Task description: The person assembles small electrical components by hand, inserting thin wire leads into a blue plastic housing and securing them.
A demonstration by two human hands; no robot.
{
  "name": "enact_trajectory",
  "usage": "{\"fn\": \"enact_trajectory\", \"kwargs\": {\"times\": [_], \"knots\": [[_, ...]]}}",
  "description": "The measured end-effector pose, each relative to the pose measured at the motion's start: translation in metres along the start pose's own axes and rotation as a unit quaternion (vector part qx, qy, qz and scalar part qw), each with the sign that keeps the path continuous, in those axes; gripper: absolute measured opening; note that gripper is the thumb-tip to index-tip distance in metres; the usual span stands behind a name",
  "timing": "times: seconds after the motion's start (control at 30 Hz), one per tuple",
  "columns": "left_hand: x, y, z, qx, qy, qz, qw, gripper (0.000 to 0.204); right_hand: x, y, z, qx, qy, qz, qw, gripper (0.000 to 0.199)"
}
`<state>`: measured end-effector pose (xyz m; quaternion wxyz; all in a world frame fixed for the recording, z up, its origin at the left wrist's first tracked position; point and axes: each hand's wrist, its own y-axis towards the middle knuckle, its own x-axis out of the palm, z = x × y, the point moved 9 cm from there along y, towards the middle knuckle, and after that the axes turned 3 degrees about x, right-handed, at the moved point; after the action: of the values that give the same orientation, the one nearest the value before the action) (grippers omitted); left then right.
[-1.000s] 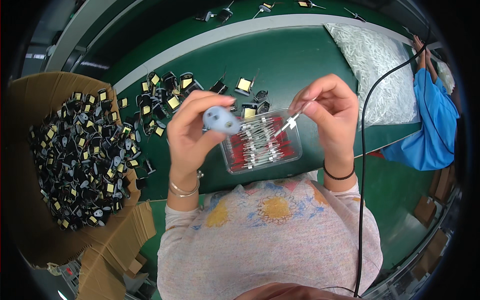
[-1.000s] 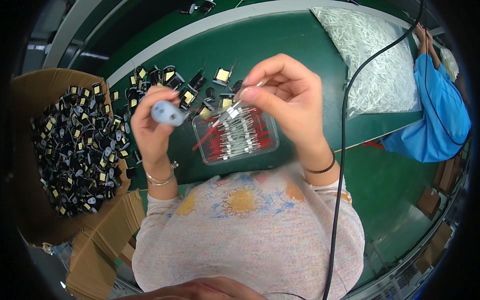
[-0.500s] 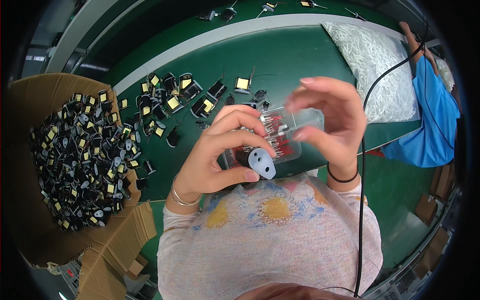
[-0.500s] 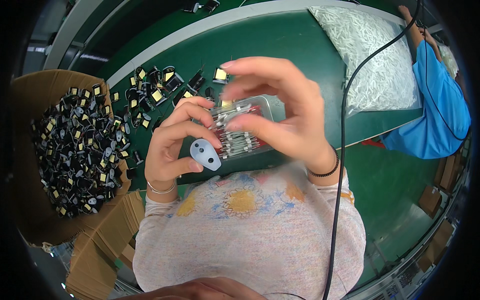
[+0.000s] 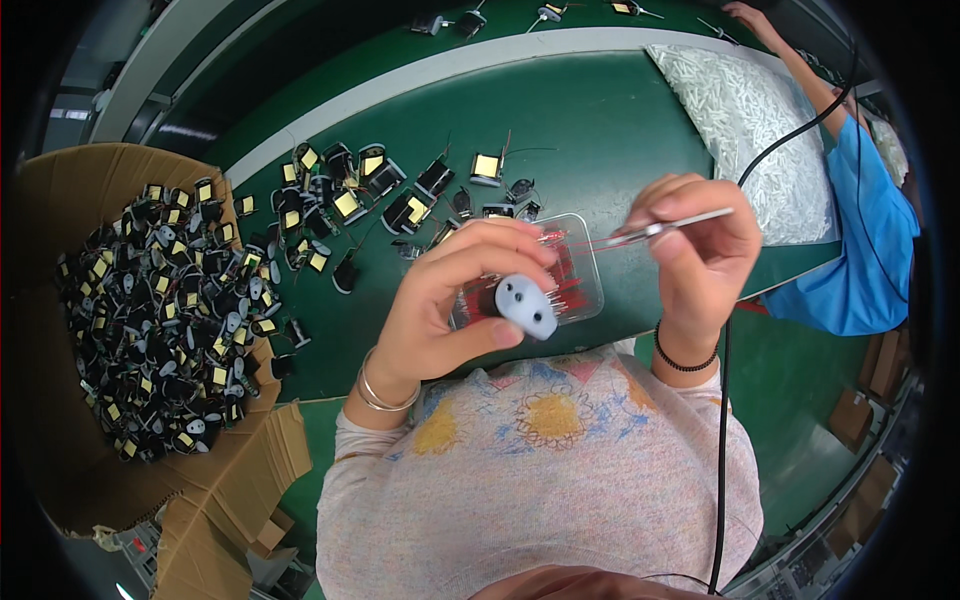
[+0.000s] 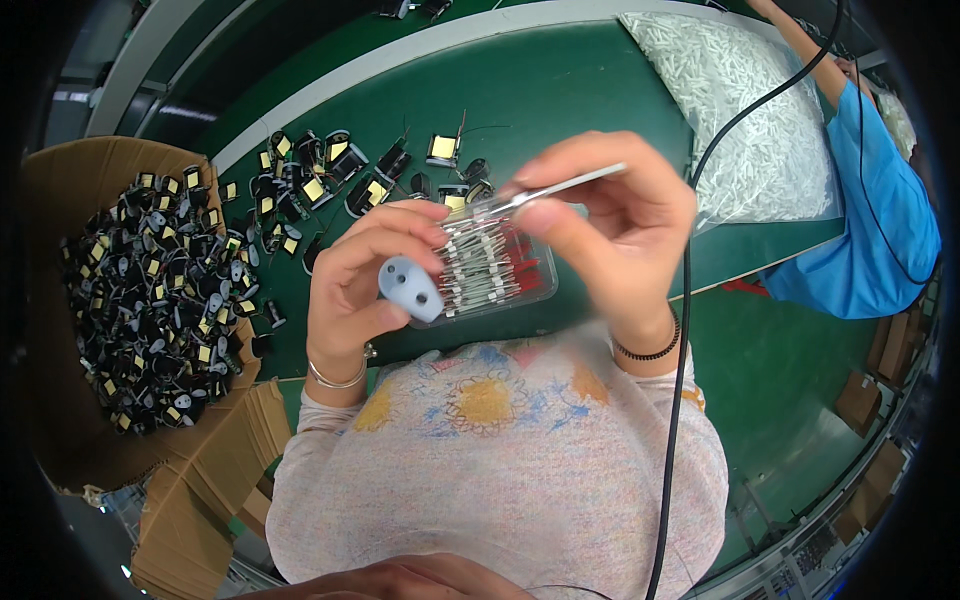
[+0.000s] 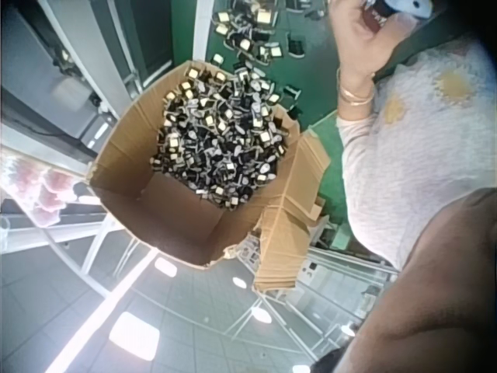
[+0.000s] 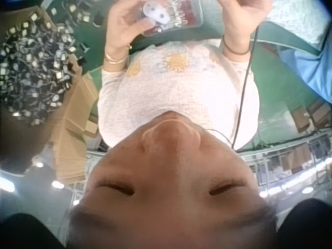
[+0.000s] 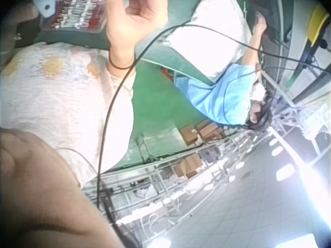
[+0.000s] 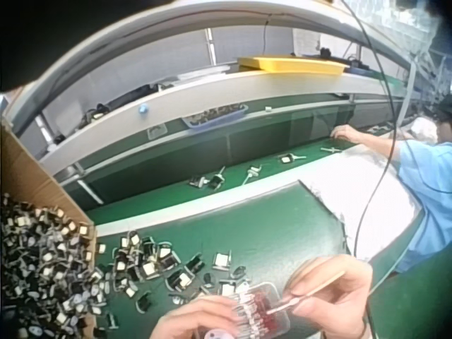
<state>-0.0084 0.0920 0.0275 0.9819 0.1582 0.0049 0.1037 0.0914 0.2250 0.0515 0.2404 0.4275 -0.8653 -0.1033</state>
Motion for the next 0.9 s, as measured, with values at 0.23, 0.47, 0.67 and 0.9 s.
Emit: {"fn": "enact_trajectory", "kwargs": {"times": [0.23,0.47,0.67,0.9], "knots": [[-0.008,-0.009,0.003,0.052,0.134,0.176,0.974,0.037,0.013,-0.012,-0.02,-0.048,-0.064,0.004,0.997,0.021],[-0.003,-0.013,0.026,0.187,0.232,0.172,0.939,0.034,0.028,-0.007,-0.022,-0.035,-0.119,-0.025,0.992,0.018],[-0.001,-0.015,0.028,0.185,0.252,0.167,0.935,0.038,0.028,-0.007,-0.026,-0.069,-0.119,-0.021,0.99,0.021],[-0.003,-0.017,0.028,0.184,0.26,0.17,0.933,0.04,0.036,-0.01,-0.029,-0.024,-0.149,-0.069,0.986,0.018]]}}
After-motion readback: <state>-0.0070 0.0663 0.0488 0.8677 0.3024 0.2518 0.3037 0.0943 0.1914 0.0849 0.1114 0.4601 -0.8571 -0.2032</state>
